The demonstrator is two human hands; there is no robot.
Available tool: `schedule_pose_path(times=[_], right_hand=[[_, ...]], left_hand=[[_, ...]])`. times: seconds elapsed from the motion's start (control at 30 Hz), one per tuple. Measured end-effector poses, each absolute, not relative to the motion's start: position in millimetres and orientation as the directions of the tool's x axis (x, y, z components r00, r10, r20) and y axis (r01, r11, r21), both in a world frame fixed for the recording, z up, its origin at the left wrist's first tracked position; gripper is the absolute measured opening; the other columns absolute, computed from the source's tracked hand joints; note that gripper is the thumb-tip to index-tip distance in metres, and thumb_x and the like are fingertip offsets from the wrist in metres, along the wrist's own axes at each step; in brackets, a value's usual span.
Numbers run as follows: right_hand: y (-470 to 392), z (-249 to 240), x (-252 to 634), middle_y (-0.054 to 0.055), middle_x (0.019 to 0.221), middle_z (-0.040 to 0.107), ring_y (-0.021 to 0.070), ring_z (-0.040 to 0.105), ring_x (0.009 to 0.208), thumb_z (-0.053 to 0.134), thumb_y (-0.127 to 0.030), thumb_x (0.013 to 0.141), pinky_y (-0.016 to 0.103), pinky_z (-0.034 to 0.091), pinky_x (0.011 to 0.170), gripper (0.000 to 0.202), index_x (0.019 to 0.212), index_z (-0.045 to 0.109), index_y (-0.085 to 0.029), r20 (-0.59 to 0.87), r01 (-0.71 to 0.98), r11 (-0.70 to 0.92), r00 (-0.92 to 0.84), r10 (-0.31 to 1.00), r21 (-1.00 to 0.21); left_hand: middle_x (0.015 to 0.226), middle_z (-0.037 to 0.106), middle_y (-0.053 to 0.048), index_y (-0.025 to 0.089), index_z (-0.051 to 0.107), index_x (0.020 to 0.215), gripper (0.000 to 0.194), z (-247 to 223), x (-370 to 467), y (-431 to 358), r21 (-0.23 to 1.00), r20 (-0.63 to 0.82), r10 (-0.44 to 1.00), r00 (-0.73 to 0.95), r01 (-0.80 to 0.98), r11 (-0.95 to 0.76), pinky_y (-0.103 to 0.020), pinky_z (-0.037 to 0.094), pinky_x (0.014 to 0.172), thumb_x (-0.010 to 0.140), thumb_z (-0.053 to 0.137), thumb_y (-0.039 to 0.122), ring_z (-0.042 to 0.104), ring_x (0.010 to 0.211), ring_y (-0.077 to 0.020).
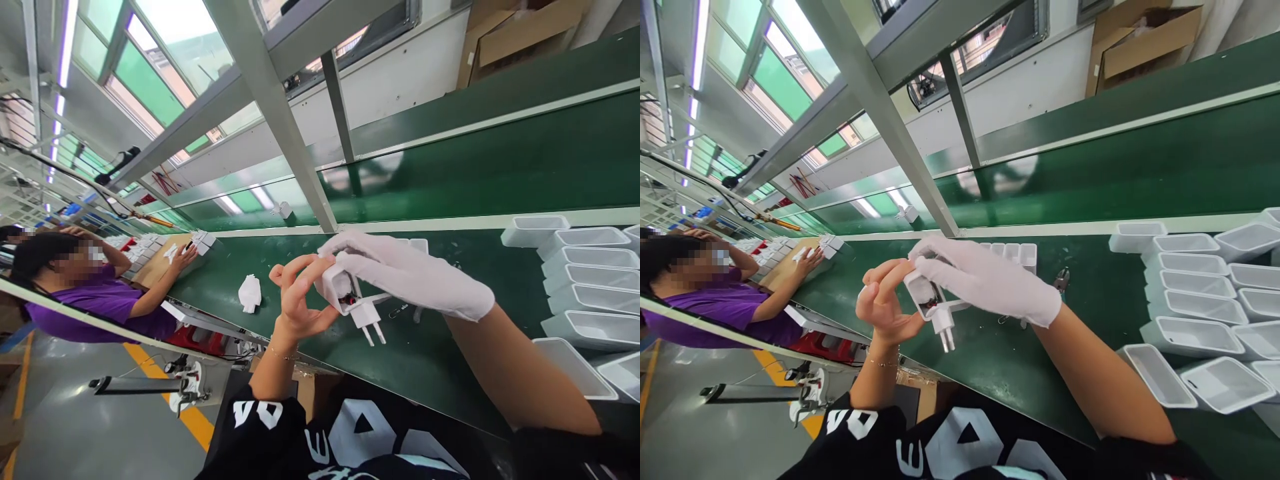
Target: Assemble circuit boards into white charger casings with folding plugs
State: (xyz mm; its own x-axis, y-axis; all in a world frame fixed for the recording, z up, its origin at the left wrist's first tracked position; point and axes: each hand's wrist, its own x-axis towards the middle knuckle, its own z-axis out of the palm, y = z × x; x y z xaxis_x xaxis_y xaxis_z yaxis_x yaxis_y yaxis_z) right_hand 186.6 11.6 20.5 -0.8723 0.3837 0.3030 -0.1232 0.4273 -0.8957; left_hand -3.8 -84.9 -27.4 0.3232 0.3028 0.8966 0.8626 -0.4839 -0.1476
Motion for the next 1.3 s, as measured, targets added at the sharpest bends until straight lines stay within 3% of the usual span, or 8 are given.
schedule_pose_path(times=[0.17,0.37,0.5,0.7,0.83,1.0,1.17,1.3], right_hand=[[9.0,13.0,179.6,0.002,0.104,0.070,0.0162,0.065,0.091,0.045,-0.055,0.103,0.031,0.051,0.080,0.043,0.131,0.057,-0.023,0.289,-0.199,0.310,-0.916,0.279,-0.930],[2.3,15.7,177.7,0.003,0.116,0.070,0.0171,0.066,0.096,0.060,-0.038,0.096,0.031,0.052,0.084,0.035,0.128,0.060,-0.024,0.343,-0.164,0.411,-0.845,0.410,-0.897],[4.0,16.5,180.7,0.004,0.122,0.069,0.0199,0.066,0.105,0.066,-0.043,0.091,0.034,0.054,0.089,0.046,0.134,0.058,-0.026,0.347,-0.180,0.406,-0.853,0.388,-0.896],[-0.1,18.5,181.2,0.006,0.115,0.069,0.0207,0.064,0.100,0.051,-0.034,0.099,0.033,0.054,0.084,0.029,0.122,0.065,-0.023,0.445,-0.130,0.587,-0.784,0.432,-0.799],[7.2,18.0,183.4,0.004,0.105,0.069,0.0198,0.062,0.087,0.048,-0.048,0.102,0.035,0.053,0.080,0.043,0.134,0.060,-0.023,0.332,-0.100,0.515,-0.862,0.383,-0.852],[14.7,13.9,182.4,0.004,0.109,0.070,0.0182,0.063,0.101,0.028,-0.060,0.106,0.034,0.051,0.099,0.057,0.127,0.066,-0.023,0.435,-0.319,0.370,-0.852,0.290,-0.872],[10.5,16.3,180.1,0.005,0.120,0.071,0.0226,0.067,0.101,0.052,-0.056,0.099,0.038,0.055,0.092,0.053,0.143,0.056,-0.025,0.298,-0.093,0.445,-0.859,0.416,-0.891],[13.2,12.3,184.4,0.010,0.144,0.061,0.0317,0.061,0.127,0.047,-0.068,0.097,0.050,0.050,0.108,0.068,0.149,0.052,-0.024,0.340,-0.039,0.435,-0.686,0.642,-0.900]], left_hand=[[0.107,0.078,-0.002,0.032,0.020,0.158,0.085,-29.2,-3.2,-78.5,-0.235,0.926,0.175,0.334,0.874,-0.426,-0.040,0.036,0.083,0.088,0.066,0.039,0.066,0.094,-0.0238],[0.107,0.075,-0.001,0.031,0.019,0.160,0.082,-28.1,-5.8,-72.8,-0.269,0.925,0.132,0.356,0.861,-0.431,-0.040,0.035,0.087,0.089,0.061,0.035,0.066,0.101,-0.0222],[0.109,0.075,0.001,0.036,0.015,0.159,0.083,-25.6,-6.0,-68.8,-0.248,0.925,0.149,0.350,0.852,-0.461,-0.038,0.034,0.088,0.091,0.062,0.042,0.067,0.102,-0.0216],[0.116,0.073,-0.004,0.032,0.015,0.161,0.081,-29.9,-5.3,-63.1,-0.162,0.933,0.199,0.299,0.845,-0.510,-0.040,0.037,0.088,0.095,0.060,0.044,0.067,0.109,-0.0224],[0.120,0.072,-0.007,0.029,0.010,0.162,0.091,-30.1,-9.3,-61.4,-0.132,0.922,0.234,0.309,0.818,-0.560,-0.040,0.040,0.087,0.093,0.063,0.055,0.068,0.110,-0.0232],[0.118,0.074,-0.007,0.028,0.009,0.163,0.086,-27.9,-11.0,-62.3,-0.159,0.909,0.258,0.328,0.843,-0.514,-0.038,0.041,0.087,0.095,0.061,0.034,0.069,0.112,-0.0213],[0.120,0.074,-0.007,0.032,0.011,0.162,0.085,-33.6,-11.7,-60.1,-0.103,0.902,0.310,0.301,0.847,-0.522,-0.040,0.046,0.089,0.094,0.062,0.035,0.069,0.116,-0.0236],[0.125,0.071,-0.007,0.039,0.018,0.159,0.090,-45.9,-10.7,-53.9,0.068,0.905,0.380,0.191,0.817,-0.572,-0.043,0.047,0.097,0.088,0.073,0.039,0.069,0.116,-0.0264]])
